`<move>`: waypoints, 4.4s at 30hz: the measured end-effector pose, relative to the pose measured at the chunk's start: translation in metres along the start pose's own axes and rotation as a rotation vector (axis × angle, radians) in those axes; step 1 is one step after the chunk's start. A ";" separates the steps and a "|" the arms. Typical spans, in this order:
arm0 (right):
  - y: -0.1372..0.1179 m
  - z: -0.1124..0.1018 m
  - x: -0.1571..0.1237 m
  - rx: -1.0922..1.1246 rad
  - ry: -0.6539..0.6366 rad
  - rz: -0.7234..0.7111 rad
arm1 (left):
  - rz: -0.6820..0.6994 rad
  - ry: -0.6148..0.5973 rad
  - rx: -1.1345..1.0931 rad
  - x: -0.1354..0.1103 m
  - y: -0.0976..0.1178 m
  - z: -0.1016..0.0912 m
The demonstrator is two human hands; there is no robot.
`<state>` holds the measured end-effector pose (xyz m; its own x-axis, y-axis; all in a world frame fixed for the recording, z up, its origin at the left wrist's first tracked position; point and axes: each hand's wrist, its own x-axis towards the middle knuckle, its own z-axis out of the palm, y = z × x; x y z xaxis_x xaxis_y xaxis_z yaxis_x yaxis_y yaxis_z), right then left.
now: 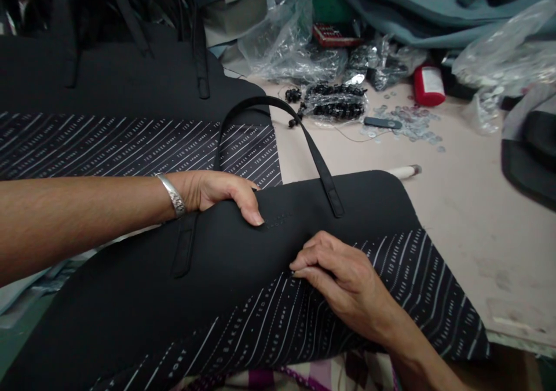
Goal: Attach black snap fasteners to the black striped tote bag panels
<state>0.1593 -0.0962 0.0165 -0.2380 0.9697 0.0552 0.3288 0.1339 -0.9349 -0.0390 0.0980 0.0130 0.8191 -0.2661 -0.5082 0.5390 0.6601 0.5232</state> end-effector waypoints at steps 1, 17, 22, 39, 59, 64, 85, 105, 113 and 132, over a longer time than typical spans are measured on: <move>0.000 0.000 0.000 0.000 -0.004 0.006 | -0.015 0.003 -0.002 0.000 0.000 -0.001; 0.000 0.015 0.001 -0.209 0.085 -0.031 | -0.116 0.075 0.077 0.001 0.001 -0.004; 0.002 0.018 0.002 -0.265 0.116 -0.050 | -0.137 0.050 0.077 0.002 0.001 -0.003; -0.011 0.029 0.001 -0.355 0.178 0.091 | -0.114 0.029 0.126 0.003 -0.005 -0.002; -0.009 0.033 0.004 -0.418 0.200 0.101 | -0.148 0.151 0.233 -0.003 0.014 0.005; -0.010 0.036 0.005 -0.471 0.237 0.086 | -0.144 0.145 0.218 0.000 0.011 0.005; -0.005 0.037 -0.002 -0.285 0.297 -0.033 | -0.117 0.119 0.182 -0.006 0.012 0.003; -0.006 0.042 0.006 -0.530 0.311 0.024 | -0.146 0.205 0.315 0.000 0.015 0.006; 0.001 0.032 0.014 -0.628 0.366 -0.138 | -0.211 0.270 0.702 -0.005 0.069 0.036; 0.009 0.026 0.019 -0.754 0.320 -0.141 | -0.164 0.313 0.649 0.005 0.057 0.013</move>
<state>0.1335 -0.0816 0.0004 -0.0885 0.9297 0.3575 0.8669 0.2487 -0.4320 -0.0016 0.1251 0.0496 0.6761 -0.0484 -0.7352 0.7367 0.0551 0.6739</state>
